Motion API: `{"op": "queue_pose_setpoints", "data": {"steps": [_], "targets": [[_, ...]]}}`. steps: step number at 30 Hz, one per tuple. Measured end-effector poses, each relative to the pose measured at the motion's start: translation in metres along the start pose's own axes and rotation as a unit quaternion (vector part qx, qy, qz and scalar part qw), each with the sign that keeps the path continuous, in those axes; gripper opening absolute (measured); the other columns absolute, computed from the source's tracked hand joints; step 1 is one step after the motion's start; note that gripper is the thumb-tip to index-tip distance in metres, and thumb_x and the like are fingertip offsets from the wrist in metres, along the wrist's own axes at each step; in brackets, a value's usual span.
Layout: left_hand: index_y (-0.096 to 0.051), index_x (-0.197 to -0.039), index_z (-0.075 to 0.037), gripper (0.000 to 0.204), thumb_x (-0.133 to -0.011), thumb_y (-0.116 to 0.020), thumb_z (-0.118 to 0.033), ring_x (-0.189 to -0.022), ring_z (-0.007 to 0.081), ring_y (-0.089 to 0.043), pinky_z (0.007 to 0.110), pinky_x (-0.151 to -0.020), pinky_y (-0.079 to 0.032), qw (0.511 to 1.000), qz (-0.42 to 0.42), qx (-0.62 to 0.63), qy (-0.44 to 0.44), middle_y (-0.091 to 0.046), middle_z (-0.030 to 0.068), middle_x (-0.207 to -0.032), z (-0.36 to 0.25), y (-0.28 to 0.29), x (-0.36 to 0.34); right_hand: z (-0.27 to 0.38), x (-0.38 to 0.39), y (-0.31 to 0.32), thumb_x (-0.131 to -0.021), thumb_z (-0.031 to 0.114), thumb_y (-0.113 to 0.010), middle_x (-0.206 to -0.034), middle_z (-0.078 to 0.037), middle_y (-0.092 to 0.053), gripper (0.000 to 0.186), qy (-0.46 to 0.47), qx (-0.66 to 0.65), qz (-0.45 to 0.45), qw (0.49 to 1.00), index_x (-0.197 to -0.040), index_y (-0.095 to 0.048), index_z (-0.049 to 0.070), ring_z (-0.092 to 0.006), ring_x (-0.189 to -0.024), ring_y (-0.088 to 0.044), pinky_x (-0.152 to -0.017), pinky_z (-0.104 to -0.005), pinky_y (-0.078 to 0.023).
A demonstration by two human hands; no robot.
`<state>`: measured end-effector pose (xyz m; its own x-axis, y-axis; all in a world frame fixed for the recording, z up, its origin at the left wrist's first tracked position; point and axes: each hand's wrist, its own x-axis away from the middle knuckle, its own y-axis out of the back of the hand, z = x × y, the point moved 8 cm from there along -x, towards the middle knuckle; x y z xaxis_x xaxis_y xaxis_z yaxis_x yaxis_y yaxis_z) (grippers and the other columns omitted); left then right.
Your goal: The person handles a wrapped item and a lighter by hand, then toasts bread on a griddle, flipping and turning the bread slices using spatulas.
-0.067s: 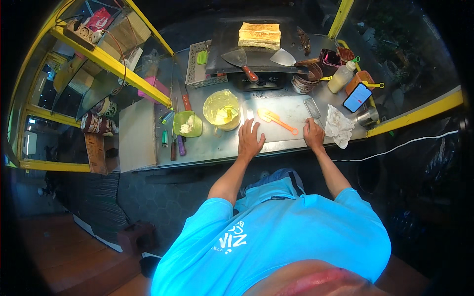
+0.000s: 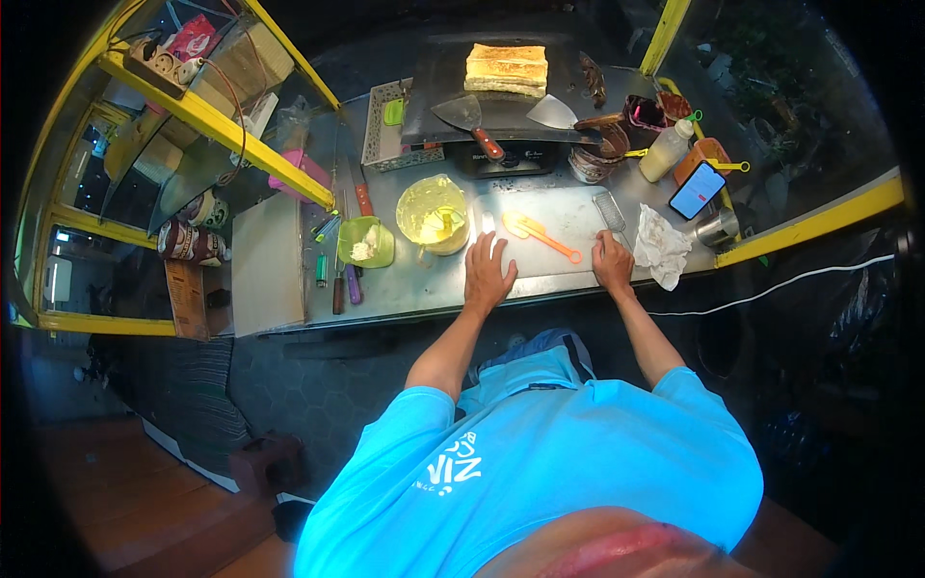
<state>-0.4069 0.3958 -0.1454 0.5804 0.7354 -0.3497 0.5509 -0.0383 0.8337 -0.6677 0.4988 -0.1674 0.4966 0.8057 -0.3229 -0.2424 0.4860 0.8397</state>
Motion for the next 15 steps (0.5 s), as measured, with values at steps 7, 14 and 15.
{"op": "queue_pose_setpoints", "data": {"steps": [7,14,15], "targets": [[-0.054,-0.126,-0.005,0.046,-0.087,-0.063,-0.027,-0.135,0.0366,-0.037,0.048,-0.113,-0.028,1.0,0.004,-0.004,0.001,-0.046,0.0189,-0.137,0.0016,-0.002,0.0003,0.0006,0.0001,0.0003,-0.089,0.016,-0.055,-0.082,-0.014,-0.067,0.013,0.001,-0.014,-0.005,1.0,-0.101,-0.059,0.012,-0.0368,-0.077,-0.065,-0.068,-0.0512,-0.049],[-0.054,-0.126,-0.005,0.046,-0.087,-0.063,-0.027,-0.136,0.037,-0.036,0.048,-0.113,-0.028,1.0,0.009,-0.001,0.002,-0.045,0.0193,-0.138,0.0022,-0.0033,0.0003,0.0002,0.0002,0.0006,-0.09,0.016,-0.054,-0.082,-0.014,-0.068,0.012,-0.003,-0.011,-0.003,1.0,-0.1,-0.059,0.012,-0.0366,-0.078,-0.065,-0.069,-0.0505,-0.049],[-0.054,-0.126,-0.005,0.046,-0.087,-0.063,-0.027,-0.136,0.0371,-0.036,0.048,-0.113,-0.028,1.0,0.009,0.0,0.001,-0.045,0.0193,-0.138,0.0019,-0.0032,0.0002,-0.0003,0.0001,0.0007,-0.09,0.017,-0.054,-0.082,-0.014,-0.068,0.012,-0.004,-0.012,-0.005,1.0,-0.1,-0.059,0.012,-0.0365,-0.078,-0.065,-0.069,-0.0504,-0.049]]}}
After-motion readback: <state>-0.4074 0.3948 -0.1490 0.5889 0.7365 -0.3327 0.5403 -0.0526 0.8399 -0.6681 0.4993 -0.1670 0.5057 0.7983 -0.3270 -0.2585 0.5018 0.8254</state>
